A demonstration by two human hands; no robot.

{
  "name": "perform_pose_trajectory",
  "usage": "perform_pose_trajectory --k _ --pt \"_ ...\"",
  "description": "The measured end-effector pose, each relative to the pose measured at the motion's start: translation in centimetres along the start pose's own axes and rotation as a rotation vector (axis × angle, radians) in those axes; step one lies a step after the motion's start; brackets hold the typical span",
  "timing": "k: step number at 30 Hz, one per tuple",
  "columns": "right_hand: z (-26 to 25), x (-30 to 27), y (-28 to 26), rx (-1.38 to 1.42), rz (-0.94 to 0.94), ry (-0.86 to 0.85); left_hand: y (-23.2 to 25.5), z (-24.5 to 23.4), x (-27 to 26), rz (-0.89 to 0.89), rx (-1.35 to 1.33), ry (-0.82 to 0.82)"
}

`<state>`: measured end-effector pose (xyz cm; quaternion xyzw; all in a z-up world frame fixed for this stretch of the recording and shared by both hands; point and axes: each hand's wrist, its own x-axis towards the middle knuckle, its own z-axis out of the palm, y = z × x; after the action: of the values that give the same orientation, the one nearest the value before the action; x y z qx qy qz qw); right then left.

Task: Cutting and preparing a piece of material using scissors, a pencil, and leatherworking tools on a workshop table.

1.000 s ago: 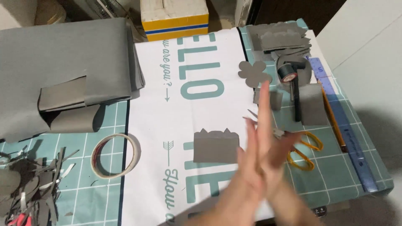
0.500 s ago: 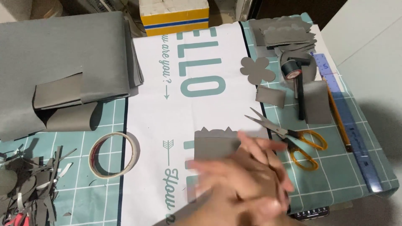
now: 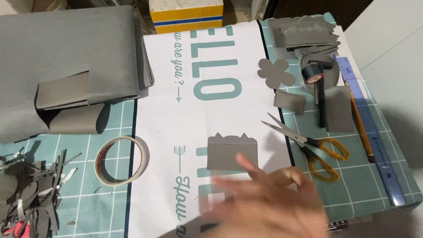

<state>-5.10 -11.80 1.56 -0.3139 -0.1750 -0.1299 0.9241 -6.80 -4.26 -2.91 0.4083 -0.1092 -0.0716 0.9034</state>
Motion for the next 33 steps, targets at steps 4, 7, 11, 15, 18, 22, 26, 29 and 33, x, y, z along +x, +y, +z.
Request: perform_pose_trajectory --k 4,7,11,15,18,22,26,29,33 --pt "-2.6 1.0 -3.5 -0.089 0.065 0.005 4.2 -1.0 0.8 -0.725 -0.548 -0.236" --pt "-4.0 1.5 -4.9 -0.136 0.104 0.009 4.6 -2.5 2.3 -0.573 -0.113 -0.388" --pt "-4.4 1.5 -4.5 -0.212 0.193 0.017 7.3 -5.3 4.4 -0.49 0.822 -0.587" --pt "-10.9 4.2 -3.0 -1.141 -0.01 0.124 9.3 -10.0 8.4 -0.023 1.415 -0.295" --pt "-7.1 7.2 -0.6 -0.849 0.745 0.912 8.7 -12.5 9.3 -0.162 1.723 -0.322" --pt "-9.9 5.7 0.6 -1.945 0.412 -0.627 7.4 -13.2 9.1 -0.237 1.745 -0.452" --pt "-9.7 6.3 1.8 -1.995 0.685 -0.721 7.9 -12.9 9.5 -0.372 1.639 -0.437" --pt "-9.3 6.8 1.9 -1.967 0.852 -0.669 7.3 -13.5 9.4 -0.344 1.596 -0.439" --pt "-10.1 7.0 1.9 -1.925 0.742 -0.701 7.4 -13.4 9.4 -0.418 1.502 -0.408"
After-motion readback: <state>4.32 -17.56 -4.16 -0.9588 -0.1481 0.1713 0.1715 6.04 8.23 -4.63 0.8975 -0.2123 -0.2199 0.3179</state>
